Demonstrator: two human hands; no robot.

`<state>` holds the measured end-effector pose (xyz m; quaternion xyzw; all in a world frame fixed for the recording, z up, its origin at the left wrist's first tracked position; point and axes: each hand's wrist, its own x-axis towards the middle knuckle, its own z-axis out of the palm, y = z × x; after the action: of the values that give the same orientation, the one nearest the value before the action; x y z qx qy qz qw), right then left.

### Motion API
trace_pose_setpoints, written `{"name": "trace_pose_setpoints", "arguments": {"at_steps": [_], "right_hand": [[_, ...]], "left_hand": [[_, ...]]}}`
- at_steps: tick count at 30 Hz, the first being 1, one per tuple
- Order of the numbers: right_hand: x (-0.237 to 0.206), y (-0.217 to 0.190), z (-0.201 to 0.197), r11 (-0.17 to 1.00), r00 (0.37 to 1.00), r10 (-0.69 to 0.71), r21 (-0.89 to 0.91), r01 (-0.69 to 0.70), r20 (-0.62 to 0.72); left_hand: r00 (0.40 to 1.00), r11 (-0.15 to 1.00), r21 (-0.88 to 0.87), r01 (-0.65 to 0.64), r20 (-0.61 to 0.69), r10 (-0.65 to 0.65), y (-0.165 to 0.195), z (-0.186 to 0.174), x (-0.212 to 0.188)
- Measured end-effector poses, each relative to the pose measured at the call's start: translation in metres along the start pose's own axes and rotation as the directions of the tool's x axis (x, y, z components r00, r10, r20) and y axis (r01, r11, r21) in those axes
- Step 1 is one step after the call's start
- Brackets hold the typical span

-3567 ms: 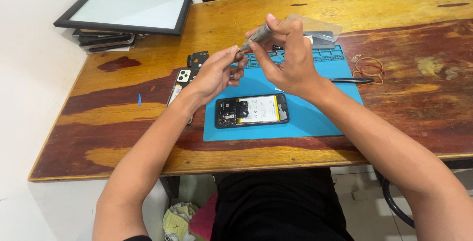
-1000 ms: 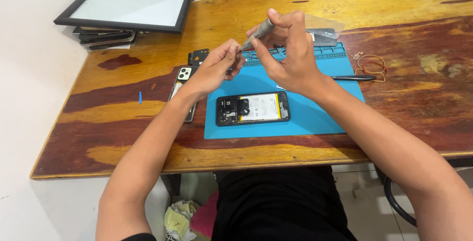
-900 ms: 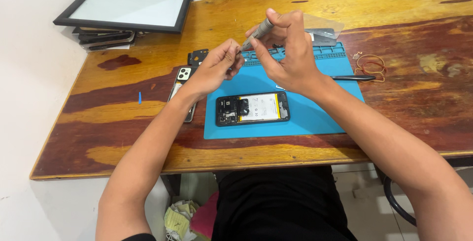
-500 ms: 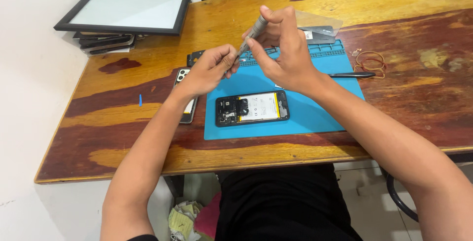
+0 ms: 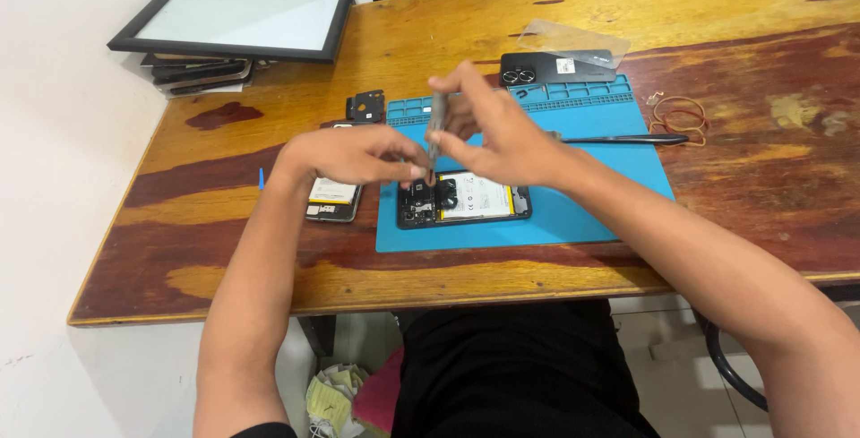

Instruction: The person uses a screwdriver to remove screws from a disassembled smartphone, then uses a marker to write on the back of a phone case and on the side of the phone. The person handles multiple phone parts and tools on a workbench.

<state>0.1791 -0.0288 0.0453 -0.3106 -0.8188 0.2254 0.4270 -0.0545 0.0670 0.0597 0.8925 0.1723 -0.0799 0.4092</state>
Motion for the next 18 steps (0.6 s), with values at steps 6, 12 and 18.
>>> {"name": "trace_pose_setpoints", "arguments": {"at_steps": [6, 12, 18], "right_hand": [[-0.004, -0.008, 0.011, 1.000, 0.996, 0.026, -0.017, -0.025, 0.090], [-0.003, -0.011, 0.012, 0.999, 0.992, 0.029, -0.043, -0.024, 0.122], [-0.003, -0.012, 0.013, 0.998, 0.992, -0.008, -0.060, 0.016, 0.130]], "left_hand": [[0.993, 0.987, 0.126, 0.096, 0.049, -0.103, 0.004, 0.007, 0.004], [0.991, 0.983, 0.137, 0.118, 0.042, -0.125, 0.004, 0.008, 0.005], [0.992, 0.984, 0.128, 0.120, 0.022, -0.124, 0.004, 0.009, 0.006]]}}
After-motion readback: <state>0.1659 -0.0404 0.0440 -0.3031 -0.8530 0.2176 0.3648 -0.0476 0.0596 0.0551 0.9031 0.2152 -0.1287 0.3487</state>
